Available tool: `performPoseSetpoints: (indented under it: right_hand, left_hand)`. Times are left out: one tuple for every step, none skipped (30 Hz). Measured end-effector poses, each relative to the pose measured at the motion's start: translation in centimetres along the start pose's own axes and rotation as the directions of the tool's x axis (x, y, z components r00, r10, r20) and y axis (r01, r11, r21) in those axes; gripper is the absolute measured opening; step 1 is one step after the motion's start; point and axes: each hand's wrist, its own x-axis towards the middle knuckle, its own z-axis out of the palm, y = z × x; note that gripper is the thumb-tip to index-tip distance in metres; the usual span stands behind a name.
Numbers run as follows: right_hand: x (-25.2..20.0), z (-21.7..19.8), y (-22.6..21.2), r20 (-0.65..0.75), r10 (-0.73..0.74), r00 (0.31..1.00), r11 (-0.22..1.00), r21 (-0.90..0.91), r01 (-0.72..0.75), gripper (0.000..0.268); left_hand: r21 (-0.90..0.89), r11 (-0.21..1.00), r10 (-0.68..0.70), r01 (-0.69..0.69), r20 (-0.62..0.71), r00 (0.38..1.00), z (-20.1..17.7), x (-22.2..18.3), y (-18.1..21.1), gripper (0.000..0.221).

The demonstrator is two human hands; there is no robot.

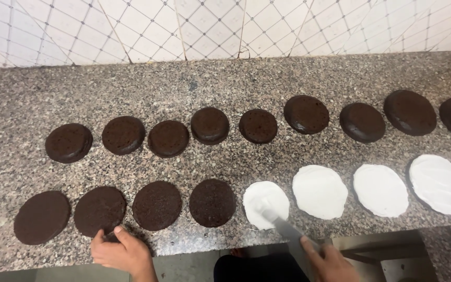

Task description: The person spreads white frosting onto round chocolate cake discs arranged along a granite counter, using a spatula to smooth the frosting over each disc. Between discs, the person scoops additional frosting from a large bowl and continues down the row, leaving frosted discs lined up on the counter.

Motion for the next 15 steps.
performPoseSetpoints:
  right_hand:
    - [0.5,-1.6,-1.1,0.001,0.111,0.994,0.994,-0.004,-0.111,0.083]
    - [0.5,-1.5,-1.0,-0.001,0.109,0.994,0.994,-0.002,-0.109,0.083]
    - [0.5,-1.5,-0.8,-0.006,0.156,0.988,0.987,0.030,-0.155,0.075]
    - [0.5,-1.5,-0.6,-0.011,0.206,0.979,0.977,0.061,-0.205,0.067]
    - [0.2,-0.2,0.6,-0.014,0.206,0.978,0.977,0.061,-0.205,0.067]
    - [-0.1,1.1,1.8,0.272,0.320,0.908,0.735,0.533,-0.419,0.066]
    - [-0.3,2.5,3.1,0.548,0.227,0.805,0.253,0.765,-0.593,0.065]
    - [0.3,1.7,2.4,0.549,0.228,0.805,0.256,0.763,-0.593,0.065]
    - [1.0,0.9,1.7,0.459,0.306,0.834,0.352,0.759,-0.547,0.063]
    - [1.5,0.2,0.9,0.359,0.368,0.858,0.449,0.740,-0.502,0.062]
    - [1.9,-0.1,0.3,0.360,0.367,0.858,0.451,0.738,-0.503,0.062]
    - [2.4,-0.3,-0.4,0.337,0.334,0.880,0.402,0.794,-0.456,0.062]
    - [2.8,-0.6,-1.1,0.310,0.303,0.901,0.348,0.844,-0.408,0.062]
    - [2.6,-2.1,-2.0,0.309,0.303,0.902,0.345,0.846,-0.406,0.062]
    - [2.4,-3.6,-2.8,0.345,0.313,0.885,0.619,0.633,-0.465,0.067]
  left_hand:
    - [0.003,1.000,0.003,-0.003,-0.001,1.000,0.0,0.0,-0.1,0.052]
    - [0.005,1.000,0.005,-0.005,-0.004,1.000,-0.2,0.0,0.0,0.052]
    - [0.011,1.000,0.009,-0.009,-0.003,1.000,-0.4,0.1,0.1,0.052]
    - [0.014,1.000,0.014,-0.014,-0.001,1.000,-0.4,0.1,0.3,0.052]
    - [0.012,1.000,0.015,-0.015,-0.002,1.000,-0.4,0.2,0.4,0.052]
    - [0.007,1.000,0.014,-0.014,-0.007,1.000,-0.4,0.2,0.5,0.052]
    - [0.003,1.000,0.014,-0.014,-0.011,1.000,-0.4,0.2,0.6,0.052]
    - [0.004,1.000,0.010,-0.010,-0.011,1.000,-0.2,0.2,0.4,0.052]
    - [0.012,1.000,0.009,-0.008,-0.012,1.000,-0.1,0.1,0.2,0.051]
    - [0.022,1.000,0.007,-0.007,-0.013,1.000,0.0,0.1,-0.1,0.051]
    - [0.024,1.000,0.004,-0.004,-0.013,1.000,-0.2,-0.1,0.0,0.051]
    - [0.026,1.000,0.008,-0.008,-0.009,1.000,-0.2,0.0,0.1,0.051]
    - [0.029,1.000,0.012,-0.012,-0.006,1.000,-0.3,0.1,0.2,0.051]
    - [0.028,0.999,0.016,-0.016,-0.007,1.000,-0.3,0.1,0.4,0.051]
    - [0.020,1.000,0.012,-0.012,-0.007,1.000,-0.4,0.2,0.6,0.052]
